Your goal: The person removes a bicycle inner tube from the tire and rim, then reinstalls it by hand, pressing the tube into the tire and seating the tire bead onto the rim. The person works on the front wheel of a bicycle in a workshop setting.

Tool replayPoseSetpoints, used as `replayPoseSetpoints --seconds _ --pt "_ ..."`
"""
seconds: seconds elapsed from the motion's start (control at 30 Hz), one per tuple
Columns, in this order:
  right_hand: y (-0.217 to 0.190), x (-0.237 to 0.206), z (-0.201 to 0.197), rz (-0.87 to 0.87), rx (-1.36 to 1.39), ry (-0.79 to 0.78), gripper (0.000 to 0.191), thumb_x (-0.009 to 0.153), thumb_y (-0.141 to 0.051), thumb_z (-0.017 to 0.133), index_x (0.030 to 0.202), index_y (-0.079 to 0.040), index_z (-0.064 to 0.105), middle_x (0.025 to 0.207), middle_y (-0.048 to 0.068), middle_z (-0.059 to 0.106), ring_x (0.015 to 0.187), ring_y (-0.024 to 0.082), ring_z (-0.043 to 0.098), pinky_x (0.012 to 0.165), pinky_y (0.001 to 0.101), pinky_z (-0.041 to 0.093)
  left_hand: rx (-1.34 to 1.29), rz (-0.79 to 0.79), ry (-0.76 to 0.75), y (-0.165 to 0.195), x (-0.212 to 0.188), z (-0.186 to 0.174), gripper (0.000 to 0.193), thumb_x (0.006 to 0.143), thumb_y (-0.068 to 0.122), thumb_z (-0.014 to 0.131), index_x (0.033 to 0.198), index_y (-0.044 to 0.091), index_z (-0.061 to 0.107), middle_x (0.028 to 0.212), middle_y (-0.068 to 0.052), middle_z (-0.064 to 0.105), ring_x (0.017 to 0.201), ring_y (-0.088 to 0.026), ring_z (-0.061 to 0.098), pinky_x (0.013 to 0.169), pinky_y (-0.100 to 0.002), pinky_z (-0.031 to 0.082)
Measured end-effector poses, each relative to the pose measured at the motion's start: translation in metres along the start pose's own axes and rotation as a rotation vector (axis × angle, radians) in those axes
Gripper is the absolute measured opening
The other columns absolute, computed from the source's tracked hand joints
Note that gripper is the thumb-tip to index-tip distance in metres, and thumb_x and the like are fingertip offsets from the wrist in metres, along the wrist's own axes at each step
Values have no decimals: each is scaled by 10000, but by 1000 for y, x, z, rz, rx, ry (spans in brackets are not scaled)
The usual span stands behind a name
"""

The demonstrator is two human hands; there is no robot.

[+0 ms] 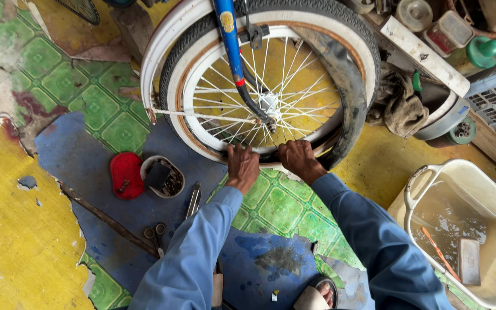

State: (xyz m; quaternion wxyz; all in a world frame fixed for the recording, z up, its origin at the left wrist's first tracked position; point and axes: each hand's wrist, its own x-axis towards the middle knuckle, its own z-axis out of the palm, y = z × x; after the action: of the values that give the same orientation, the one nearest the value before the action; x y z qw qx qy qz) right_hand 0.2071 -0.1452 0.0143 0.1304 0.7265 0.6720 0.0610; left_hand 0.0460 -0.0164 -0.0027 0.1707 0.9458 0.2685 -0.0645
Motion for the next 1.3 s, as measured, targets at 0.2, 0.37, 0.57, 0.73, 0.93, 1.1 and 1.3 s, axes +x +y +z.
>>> replayPoseSetpoints --seconds 0.2,0.37,0.57,0.73,0.93,1.1,1.3 --pt "-1 14 -2 73 27 -341 379 1061 -401 487 1083 -45 614 832 103 572 755 232 609 702 433 491 148 371 200 0 -18 12 480 817 119 663 1275 -25 664 1268 -179 588 1174 -311 524 1037 -540 348" --pt "-6 12 -4 230 235 -306 477 1046 -514 488 1056 -66 649 921 146 643 858 279 634 808 473 499 344 452 135 2 -17 20 466 904 145 649 1336 -20 596 1217 -130 620 1189 -275 537 1121 -500 356" --pt "14 -14 -24 221 351 -98 396 1020 -433 460 1077 -78 627 851 122 640 723 269 626 641 475 529 455 450 221 0 -12 22 476 914 150 639 1349 -37 584 1199 -124 642 1125 -261 556 1104 -472 379" --pt "73 -30 -77 25 -221 604 254 1035 -244 568 1276 -166 550 842 2 516 655 142 455 537 311 408 443 408 230 2 -13 29 517 870 130 619 1356 -43 590 1192 -109 634 1116 -240 546 1036 -395 446" --pt "157 7 -133 373 474 738 1140 901 -580 834 1605 54 199 1530 344 399 1415 491 436 1187 560 395 352 403 240 4 -8 37 414 924 135 614 1308 -18 620 1224 -115 615 1116 -272 530 951 -423 480" --pt "181 27 -124 302 613 519 1096 1000 -557 758 1666 58 143 1548 357 430 1417 514 448 1173 585 387 273 398 201 3 -7 36 425 910 132 609 1307 -18 612 1213 -122 609 1125 -292 523 934 -443 470" --pt "183 31 -95 405 640 521 716 1086 -490 690 1499 16 397 1298 290 623 1206 454 624 1016 561 533 257 378 176 -11 -16 30 427 856 124 645 1263 -3 627 1181 -118 609 1166 -311 521 963 -435 452"
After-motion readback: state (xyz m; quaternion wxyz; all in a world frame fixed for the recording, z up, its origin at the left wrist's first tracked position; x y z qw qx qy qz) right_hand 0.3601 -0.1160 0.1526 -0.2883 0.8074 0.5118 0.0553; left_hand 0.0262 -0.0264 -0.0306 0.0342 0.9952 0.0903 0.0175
